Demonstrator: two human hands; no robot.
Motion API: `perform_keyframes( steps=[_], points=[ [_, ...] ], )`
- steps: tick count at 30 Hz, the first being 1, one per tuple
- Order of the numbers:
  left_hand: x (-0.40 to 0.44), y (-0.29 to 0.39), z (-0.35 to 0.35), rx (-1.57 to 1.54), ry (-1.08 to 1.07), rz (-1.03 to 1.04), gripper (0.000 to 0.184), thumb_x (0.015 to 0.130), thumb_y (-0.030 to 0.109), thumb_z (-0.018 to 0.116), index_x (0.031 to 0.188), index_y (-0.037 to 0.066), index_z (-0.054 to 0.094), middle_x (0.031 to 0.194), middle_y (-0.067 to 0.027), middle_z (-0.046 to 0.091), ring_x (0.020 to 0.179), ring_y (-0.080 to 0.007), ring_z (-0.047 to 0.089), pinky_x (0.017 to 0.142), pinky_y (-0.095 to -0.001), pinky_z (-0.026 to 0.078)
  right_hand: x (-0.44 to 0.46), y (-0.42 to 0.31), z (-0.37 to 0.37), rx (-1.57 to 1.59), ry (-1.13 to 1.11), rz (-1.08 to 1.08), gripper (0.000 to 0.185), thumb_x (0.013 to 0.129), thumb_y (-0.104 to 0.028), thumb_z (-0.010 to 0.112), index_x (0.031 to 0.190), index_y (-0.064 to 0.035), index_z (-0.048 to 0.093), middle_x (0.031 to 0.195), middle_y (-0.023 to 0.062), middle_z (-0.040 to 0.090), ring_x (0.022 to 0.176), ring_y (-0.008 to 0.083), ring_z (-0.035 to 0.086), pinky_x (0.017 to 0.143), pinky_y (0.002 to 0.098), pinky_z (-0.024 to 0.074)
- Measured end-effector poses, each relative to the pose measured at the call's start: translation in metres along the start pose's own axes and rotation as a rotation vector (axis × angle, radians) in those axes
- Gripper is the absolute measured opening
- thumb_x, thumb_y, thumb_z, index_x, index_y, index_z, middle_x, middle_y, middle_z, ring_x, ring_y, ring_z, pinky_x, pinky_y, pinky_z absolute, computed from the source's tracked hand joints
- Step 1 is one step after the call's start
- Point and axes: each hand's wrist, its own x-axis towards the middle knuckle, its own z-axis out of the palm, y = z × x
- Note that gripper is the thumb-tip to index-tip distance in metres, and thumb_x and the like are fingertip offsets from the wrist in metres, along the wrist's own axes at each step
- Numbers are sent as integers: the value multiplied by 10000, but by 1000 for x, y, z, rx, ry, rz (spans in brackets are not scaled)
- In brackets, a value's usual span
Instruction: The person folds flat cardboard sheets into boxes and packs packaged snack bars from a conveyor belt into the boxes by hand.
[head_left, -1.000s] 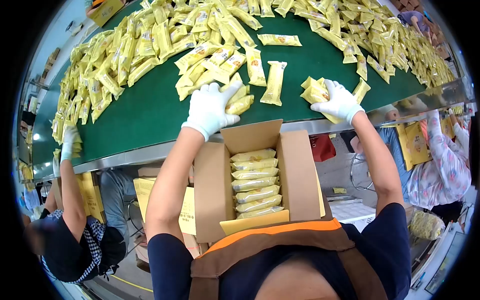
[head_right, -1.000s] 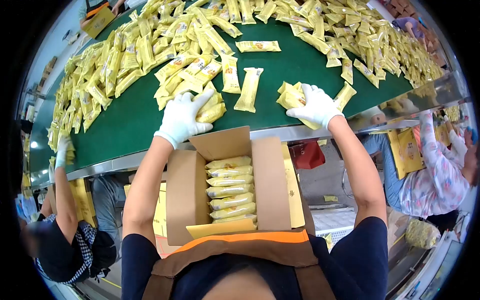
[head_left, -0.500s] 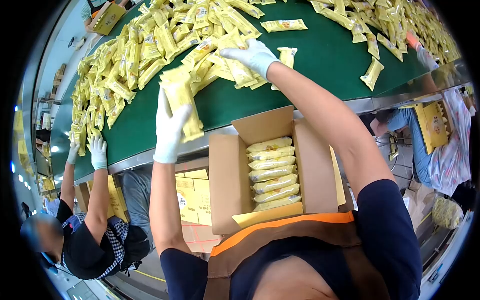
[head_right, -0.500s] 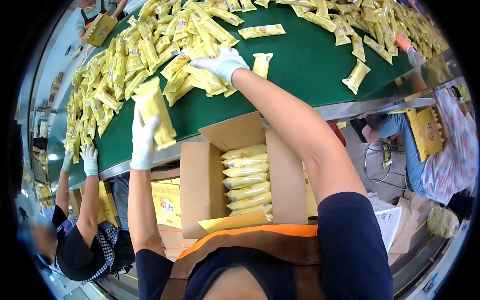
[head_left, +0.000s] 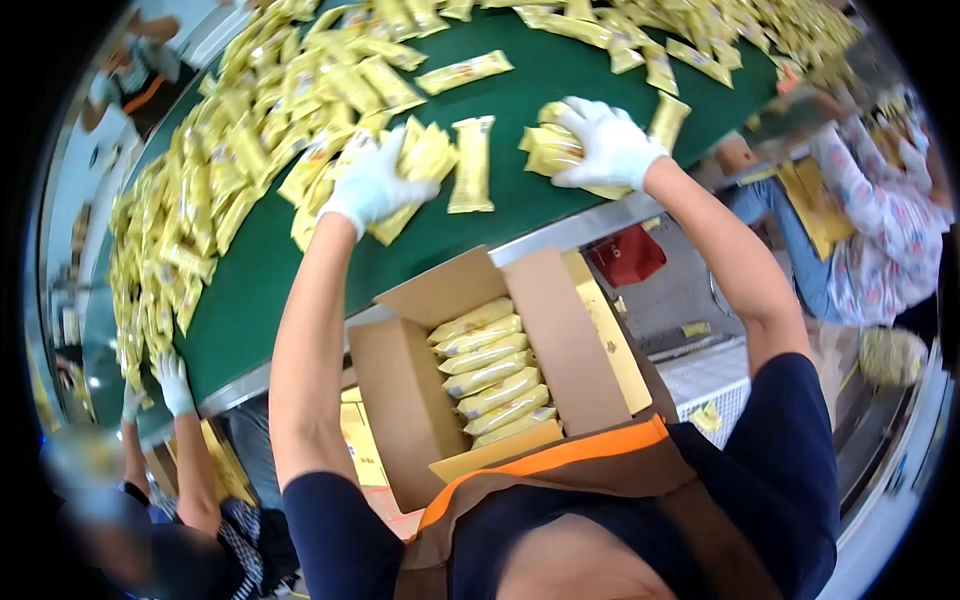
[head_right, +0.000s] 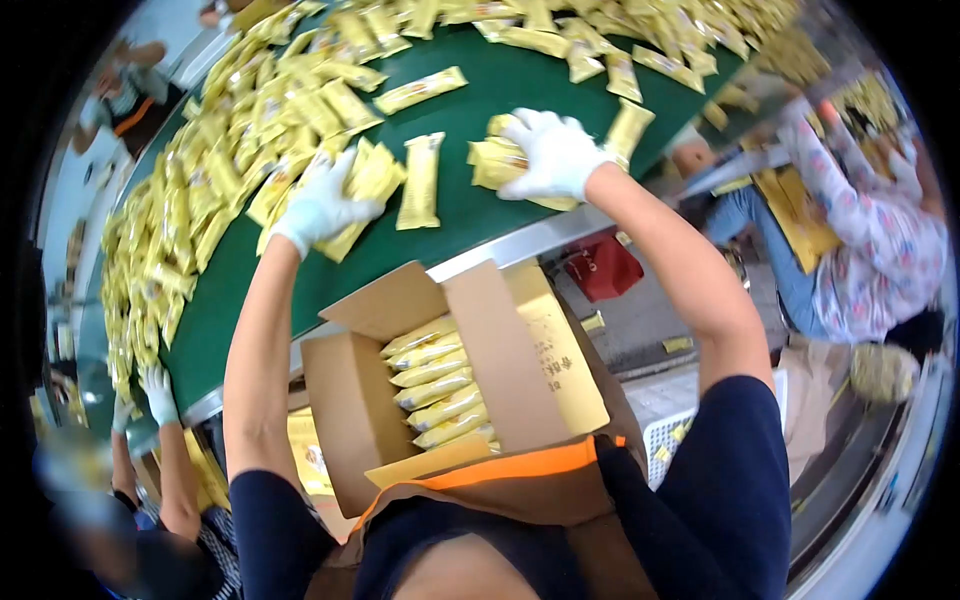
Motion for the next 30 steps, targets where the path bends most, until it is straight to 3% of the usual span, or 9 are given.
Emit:
perform_keyframes(
  steps=[2, 7, 13, 17, 21, 22, 24, 28, 30],
  points=[
    [-20, 15, -10, -144, -178, -50, 1082, 629, 569, 752, 1500, 76, 341, 1386, -237, 473, 1291, -390, 456, 1059, -389, 396, -5, -6, -7, 17, -69, 33, 864, 654, -598, 693, 1360, -130, 521, 1488, 198, 364, 1319, 362, 415, 1051, 461, 355],
    [-23, 20, -2, -17, -136, -70, 1085, 619, 584, 752, 1486, 60, 364, 1299, -217, 527, 1208, -398, 480, 1038, -418, 398, -18, 3, -20, -12, -182, -6, 996, 658, -483, 727, 1524, -269, 285, 1498, 210, 337, 1290, 394, 438, 1049, 462, 396],
    [-17, 17, 25, -61, 52, -150, 1101, 619, 608, 773, 1478, 45, 374, 1402, -277, 398, 1193, -398, 501, 1044, -428, 399, -20, 8, -5, 28, -10, -49, 965, 663, -419, 717, 1515, -255, 295, 1397, 202, 438, 1232, 381, 483, 1013, 442, 422],
    [-13, 14, 9, -427, -199, -253, 1168, 596, 617, 792, 1520, 86, 314, 1453, -288, 359, 1143, -373, 575, 977, -389, 458, -24, 7, -8, 68, -4, -60, 987, 639, -355, 729, 1513, -214, 293, 1348, 198, 469, 1183, 386, 511, 1000, 425, 442],
    [-26, 23, -1, -135, -213, -219, 1194, 559, 601, 808, 1543, 178, 280, 1297, -232, 496, 1118, -361, 577, 971, -419, 442, -31, 5, -21, 54, 48, -61, 1016, 636, -348, 731, 1521, -173, 264, 1315, 201, 488, 1166, 388, 515, 985, 429, 452],
    [-44, 42, -10, 282, -88, -147, 1157, 562, 543, 816, 1541, 237, 280, 1247, -209, 510, 1134, -364, 551, 990, -457, 415, -33, 8, -20, 37, 48, -25, 1005, 643, -365, 724, 1521, -195, 263, 1312, 202, 492, 1166, 385, 518, 983, 433, 453],
    [-63, 37, -8, 431, -34, -59, 1140, 571, 493, 816, 1541, 270, 260, 1272, -220, 499, 1177, -382, 515, 1002, -471, 396, -42, 15, -4, 18, 3, 41, 985, 658, -398, 710, 1520, -239, 262, 1305, 204, 498, 1164, 379, 524, 979, 441, 455],
    [-66, 2, 25, 78, 17, -36, 1125, 619, 500, 744, 1559, 259, 177, 1215, -250, 525, 1141, -435, 531, 979, -459, 453, -38, 18, 3, 14, 18, -35, 979, 671, -423, 704, 1518, -239, 251, 1277, 217, 517, 1148, 398, 538, 952, 449, 479],
    [-71, 1, 25, 60, 80, -10, 1114, 629, 524, 711, 1561, 245, 168, 1210, -256, 536, 1116, -412, 557, 967, -430, 465, -42, -6, -17, 384, -25, -19, 992, 706, -456, 719, 1534, -221, 227, 1279, 245, 541, 1162, 398, 557, 994, 397, 464]
  ],
)
